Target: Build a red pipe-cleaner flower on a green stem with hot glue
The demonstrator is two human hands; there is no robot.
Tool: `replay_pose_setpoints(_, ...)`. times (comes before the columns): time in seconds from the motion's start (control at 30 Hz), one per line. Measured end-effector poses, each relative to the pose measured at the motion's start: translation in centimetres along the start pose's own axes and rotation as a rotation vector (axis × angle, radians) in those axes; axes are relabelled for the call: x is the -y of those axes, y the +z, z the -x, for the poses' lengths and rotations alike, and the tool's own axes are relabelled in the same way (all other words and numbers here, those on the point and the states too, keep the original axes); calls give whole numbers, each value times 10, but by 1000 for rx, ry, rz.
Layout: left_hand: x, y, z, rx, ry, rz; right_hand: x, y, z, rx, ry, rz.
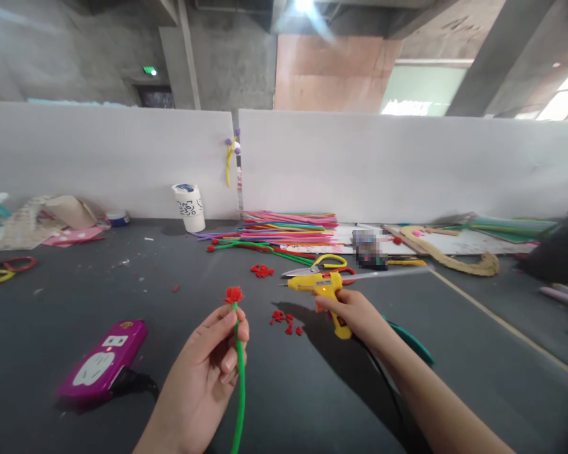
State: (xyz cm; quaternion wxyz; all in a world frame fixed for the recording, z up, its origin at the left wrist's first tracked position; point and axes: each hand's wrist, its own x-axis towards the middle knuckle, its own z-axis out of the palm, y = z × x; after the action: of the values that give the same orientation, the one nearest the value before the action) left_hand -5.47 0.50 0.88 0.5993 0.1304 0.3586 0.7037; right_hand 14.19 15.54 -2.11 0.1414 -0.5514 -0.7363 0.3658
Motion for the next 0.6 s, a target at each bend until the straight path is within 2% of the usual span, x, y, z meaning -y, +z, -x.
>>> replay_pose_setpoints(0.1, 1, -1, 1, -7, -24, -10, -8, 7, -8, -37, 69, 207)
replay_pose_setpoints(0.23, 3, -1, 1, -16, -33, -25, -6, 10, -4, -132, -5, 448)
replay_pose_setpoints(0.33, 5, 0, 1, -15, -42, -38, 3, 12, 7, -188, -175, 569)
replay_pose_setpoints(0.5, 8, 2, 1, -11, -53, -62, 20, 29, 23, -18, -642, 677)
replay_pose_setpoints(0.6, 9, 3, 0, -23, -48, -65, 22, 43, 24, -17, -730, 752)
